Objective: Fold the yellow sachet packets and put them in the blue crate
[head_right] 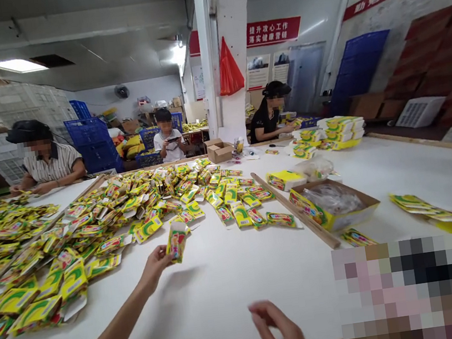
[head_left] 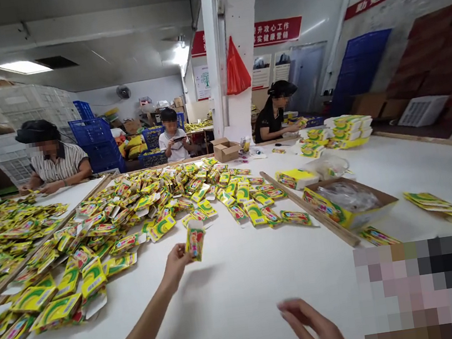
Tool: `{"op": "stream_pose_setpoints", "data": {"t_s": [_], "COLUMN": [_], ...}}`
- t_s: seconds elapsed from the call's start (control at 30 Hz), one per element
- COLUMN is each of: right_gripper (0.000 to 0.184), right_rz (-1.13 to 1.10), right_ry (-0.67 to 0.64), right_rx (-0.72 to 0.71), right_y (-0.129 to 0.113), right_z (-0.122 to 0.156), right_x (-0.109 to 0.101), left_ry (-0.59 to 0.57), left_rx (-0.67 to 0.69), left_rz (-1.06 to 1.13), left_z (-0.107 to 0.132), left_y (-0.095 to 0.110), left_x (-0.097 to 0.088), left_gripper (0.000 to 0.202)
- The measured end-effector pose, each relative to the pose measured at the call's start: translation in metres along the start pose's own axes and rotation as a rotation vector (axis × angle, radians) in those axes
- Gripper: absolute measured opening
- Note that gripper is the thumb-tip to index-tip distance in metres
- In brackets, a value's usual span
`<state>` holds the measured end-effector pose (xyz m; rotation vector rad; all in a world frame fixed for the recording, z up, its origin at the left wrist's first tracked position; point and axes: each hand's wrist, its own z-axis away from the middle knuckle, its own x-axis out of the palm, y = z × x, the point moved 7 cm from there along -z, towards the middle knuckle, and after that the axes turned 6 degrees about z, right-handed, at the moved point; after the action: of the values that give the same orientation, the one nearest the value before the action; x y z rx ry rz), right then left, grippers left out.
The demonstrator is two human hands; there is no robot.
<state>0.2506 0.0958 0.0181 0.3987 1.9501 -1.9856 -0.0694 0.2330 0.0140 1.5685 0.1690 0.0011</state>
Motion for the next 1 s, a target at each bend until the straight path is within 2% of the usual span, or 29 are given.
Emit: {"op": "stream_pose_setpoints", "data": {"t_s": [0.07,0.17,0.23,0.3,0.43,0.57,0.67,0.83,1.0], "right_gripper": [0.04,0.038,0.034,0.03,0.027,0.029,0.03,0.034,0.038], "right_rz": [-0.113,-0.288,-0.341,-0.348,-0.345,-0.36,-0.374,-0.348,-0.287], "right_ry": [-0.022,-0.061,-0.091,-0.122,-0.158,-0.179,-0.206,-0.202,-0.287], "right_rx": [-0.111,-0.198,-0.211,-0.214,-0.216,-0.197,-0.183,-0.202,-0.256], "right_y": [-0.022,-0.047,-0.054,-0.055,-0.043,-0.032,-0.029,-0.03,-0.037], "right_z": [-0.015,-0.024,-0.02,-0.011,0.008,0.02,0.027,0.035,0.034], "right_x": [0.026,0.06,0.073,0.078,0.074,0.076,0.081,0.081,0.072], "left_ry": [-0.141,-0.263,-0.313,-0.297,-0.18,-0.238,-0.231,-0.234,-0.247], "left_rx": [-0.064,-0.126,-0.103,-0.051,0.058,0.085,0.081,0.076,0.105], "left_rz": [0.247,0.497,0.529,0.486,0.337,0.255,0.201,0.087,0.103], "left_z": [0.054,0.12,0.149,0.166,0.179,0.184,0.185,0.189,0.189], "left_y": [-0.001,0.001,0.004,0.006,0.012,0.012,0.007,0.004,0.009], "left_x": [0.033,0.069,0.082,0.083,0.071,0.073,0.072,0.071,0.075], "left_gripper": [0.043,0.042,0.043,0.045,0.043,0.037,0.039,0.035,0.032]}}
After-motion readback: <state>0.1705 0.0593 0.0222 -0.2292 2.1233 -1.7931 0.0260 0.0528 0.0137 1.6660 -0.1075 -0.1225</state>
